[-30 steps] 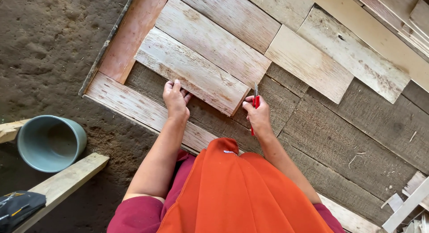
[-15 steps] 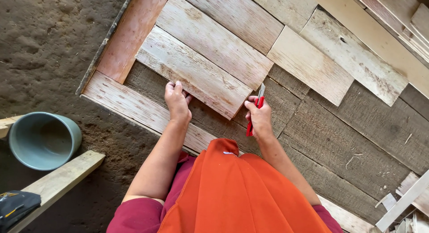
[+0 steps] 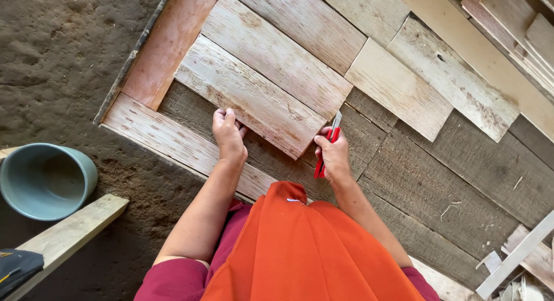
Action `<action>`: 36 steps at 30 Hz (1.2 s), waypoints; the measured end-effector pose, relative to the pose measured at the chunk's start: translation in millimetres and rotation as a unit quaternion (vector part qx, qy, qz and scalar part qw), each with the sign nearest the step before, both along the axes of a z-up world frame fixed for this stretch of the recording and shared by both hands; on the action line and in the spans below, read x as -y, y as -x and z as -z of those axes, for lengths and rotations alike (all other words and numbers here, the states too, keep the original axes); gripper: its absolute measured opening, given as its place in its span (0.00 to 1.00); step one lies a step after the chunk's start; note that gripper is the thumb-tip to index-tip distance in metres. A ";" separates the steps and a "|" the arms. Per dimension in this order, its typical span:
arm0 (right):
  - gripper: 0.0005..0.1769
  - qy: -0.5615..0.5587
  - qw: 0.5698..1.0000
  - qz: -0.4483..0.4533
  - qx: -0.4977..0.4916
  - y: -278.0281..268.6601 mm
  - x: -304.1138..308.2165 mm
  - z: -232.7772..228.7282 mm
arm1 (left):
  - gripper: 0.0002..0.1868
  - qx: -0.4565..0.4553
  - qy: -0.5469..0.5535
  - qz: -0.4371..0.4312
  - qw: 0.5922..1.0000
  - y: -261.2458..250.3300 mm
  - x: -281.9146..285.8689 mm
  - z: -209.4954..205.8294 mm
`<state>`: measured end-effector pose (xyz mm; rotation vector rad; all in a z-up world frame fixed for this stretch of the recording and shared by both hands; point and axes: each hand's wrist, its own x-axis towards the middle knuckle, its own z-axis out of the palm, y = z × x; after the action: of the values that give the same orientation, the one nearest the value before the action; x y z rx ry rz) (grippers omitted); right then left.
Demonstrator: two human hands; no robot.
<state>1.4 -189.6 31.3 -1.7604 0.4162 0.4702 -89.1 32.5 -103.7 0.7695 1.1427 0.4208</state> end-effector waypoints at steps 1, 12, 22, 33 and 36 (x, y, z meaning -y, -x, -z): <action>0.15 -0.003 1.000 -0.004 0.002 0.1 -0.5 0.9 | 0.05 0.002 -0.003 -0.004 1.000 0.4 -1.5 3.6; 0.16 -0.002 0.999 0.009 0.035 5.2 20.1 19.0 | 0.05 0.017 0.003 -0.050 0.999 3.2 -1.9 -37.6; 0.16 0.456 0.800 -0.103 0.376 -10.6 172.5 -12.8 | 0.05 0.026 -0.014 -0.085 0.996 12.7 45.4 -73.3; 0.15 0.272 0.838 -0.363 0.304 41.3 37.5 1.8 | 0.15 -0.028 -0.236 -0.189 0.953 56.7 9.2 -47.6; 0.18 0.242 0.797 -0.459 0.308 39.9 8.4 4.9 | 0.14 -0.003 -0.257 -0.220 0.941 66.8 -26.0 -73.2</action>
<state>-38.5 -198.0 26.4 -2.4265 -0.9216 0.4265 -155.8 58.5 -30.5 0.9614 1.2258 1.1256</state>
